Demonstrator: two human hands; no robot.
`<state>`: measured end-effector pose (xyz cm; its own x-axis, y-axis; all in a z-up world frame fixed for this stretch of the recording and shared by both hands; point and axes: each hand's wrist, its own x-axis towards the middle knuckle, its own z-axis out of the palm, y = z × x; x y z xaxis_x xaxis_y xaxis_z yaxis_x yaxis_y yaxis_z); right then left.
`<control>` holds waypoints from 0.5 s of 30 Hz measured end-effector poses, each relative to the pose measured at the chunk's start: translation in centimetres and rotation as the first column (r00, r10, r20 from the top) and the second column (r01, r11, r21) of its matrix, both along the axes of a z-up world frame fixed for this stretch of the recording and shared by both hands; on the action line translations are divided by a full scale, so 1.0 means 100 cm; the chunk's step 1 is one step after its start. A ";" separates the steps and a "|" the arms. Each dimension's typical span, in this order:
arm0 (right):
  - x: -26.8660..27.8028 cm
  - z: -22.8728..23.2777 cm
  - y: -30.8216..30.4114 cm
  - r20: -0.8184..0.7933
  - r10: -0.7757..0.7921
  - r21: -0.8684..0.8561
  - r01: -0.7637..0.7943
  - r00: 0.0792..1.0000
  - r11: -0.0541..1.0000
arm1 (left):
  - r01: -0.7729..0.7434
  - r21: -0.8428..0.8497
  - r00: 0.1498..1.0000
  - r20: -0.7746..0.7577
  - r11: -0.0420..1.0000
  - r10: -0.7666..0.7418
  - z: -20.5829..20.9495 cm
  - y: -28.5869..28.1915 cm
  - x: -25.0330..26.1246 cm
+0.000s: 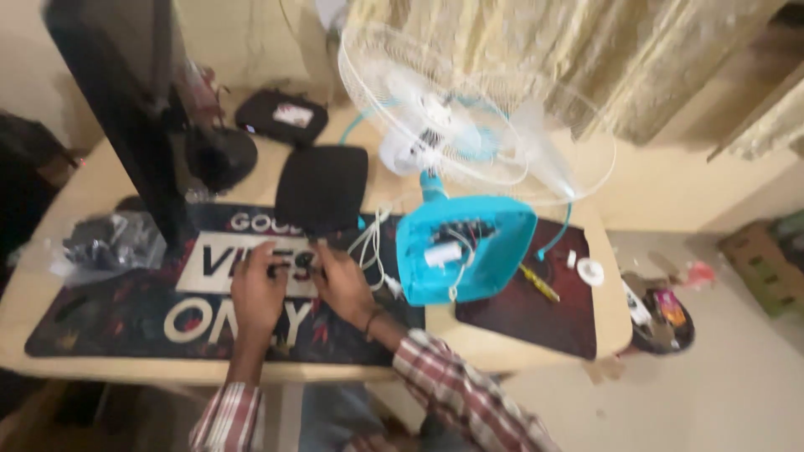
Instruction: The person uses a screwdriver to remove screws from the back cover of a small fan. They detach the cover to expose the internal wiring and motor, then use the screwdriver to adjust connections inside the fan housing.
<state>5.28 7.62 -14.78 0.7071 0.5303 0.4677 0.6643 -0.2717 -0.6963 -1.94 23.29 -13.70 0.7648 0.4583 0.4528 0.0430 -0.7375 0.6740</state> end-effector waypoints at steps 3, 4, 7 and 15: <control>-0.007 0.003 -0.011 0.200 0.008 0.126 -0.033 0.980 0.991 | -0.039 -0.009 0.995 0.088 0.999 0.040 0.006 -0.005 -0.011; -0.004 0.009 -0.013 0.198 0.017 0.120 -0.041 0.980 0.992 | -0.055 -0.005 0.991 0.122 0.998 0.055 0.013 -0.005 -0.009; -0.017 0.020 -0.028 0.067 0.045 0.079 -0.051 0.997 0.996 | -0.078 -0.004 0.977 0.198 0.997 0.077 0.029 -0.016 -0.016; -0.035 0.073 -0.127 -0.337 0.250 0.106 -0.227 0.908 0.968 | 0.140 -0.276 0.927 0.373 0.951 -0.028 0.092 -0.068 -0.022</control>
